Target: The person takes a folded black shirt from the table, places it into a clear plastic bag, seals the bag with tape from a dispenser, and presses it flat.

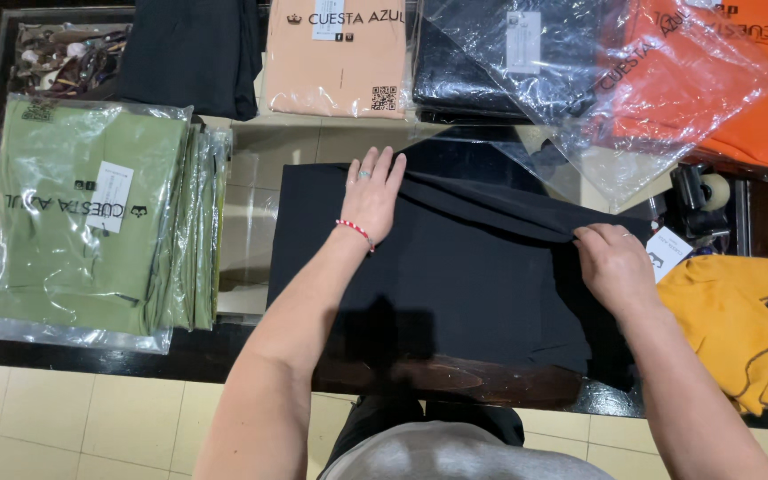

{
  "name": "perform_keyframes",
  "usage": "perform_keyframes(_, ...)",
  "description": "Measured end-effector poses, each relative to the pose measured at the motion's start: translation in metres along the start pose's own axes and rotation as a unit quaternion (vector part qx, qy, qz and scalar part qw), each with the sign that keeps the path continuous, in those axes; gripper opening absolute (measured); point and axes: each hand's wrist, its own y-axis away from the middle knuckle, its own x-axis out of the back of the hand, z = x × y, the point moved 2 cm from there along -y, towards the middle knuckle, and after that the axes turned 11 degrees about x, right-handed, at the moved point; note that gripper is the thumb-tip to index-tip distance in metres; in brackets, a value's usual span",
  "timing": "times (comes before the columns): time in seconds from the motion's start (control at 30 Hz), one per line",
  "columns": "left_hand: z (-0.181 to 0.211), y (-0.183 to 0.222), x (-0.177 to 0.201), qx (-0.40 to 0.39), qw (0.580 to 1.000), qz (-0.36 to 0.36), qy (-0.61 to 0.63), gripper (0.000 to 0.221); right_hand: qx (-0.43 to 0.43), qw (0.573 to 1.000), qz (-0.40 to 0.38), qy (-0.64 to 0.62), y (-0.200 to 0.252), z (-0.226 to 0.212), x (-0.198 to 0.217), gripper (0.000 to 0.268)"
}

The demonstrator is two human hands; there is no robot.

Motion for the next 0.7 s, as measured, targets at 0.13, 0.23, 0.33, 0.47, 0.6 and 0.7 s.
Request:
perform_keyframes(0.13, -0.023, -0.022, -0.016, -0.054, 0.997, 0.024, -0.051, 0.028, 0.026, 0.999, 0.029, -0.004, 0.004, -0.002, 0.012, 0.018)
perform_keyframes(0.23, -0.034, -0.022, -0.019, -0.134, 0.979, 0.143, -0.049, 0.004, 0.044, 0.998, 0.035, 0.001, 0.011, -0.004, 0.016, 0.019)
perform_keyframes(0.33, -0.04, -0.01, -0.019, -0.186, 0.969, 0.159, -0.042, 0.008, 0.068, 0.997, 0.039, 0.009, 0.02, -0.007, 0.007, 0.017)
perform_keyframes(0.47, -0.047, 0.009, -0.02, -0.209, 0.964, 0.152, -0.056, 0.007, 0.097, 0.994, 0.038, 0.02, 0.033, -0.01, -0.013, 0.018)
perform_keyframes(0.6, -0.068, 0.012, -0.003, -0.185, 0.97, 0.141, -0.072, 0.019, 0.093, 0.995, 0.027, 0.02, 0.038, -0.011, -0.021, 0.023)
perform_keyframes(0.7, -0.09, 0.014, 0.007, -0.167, 0.974, 0.128, -0.089, 0.029, 0.098, 0.995, 0.021, 0.019, 0.043, -0.014, -0.021, 0.028)
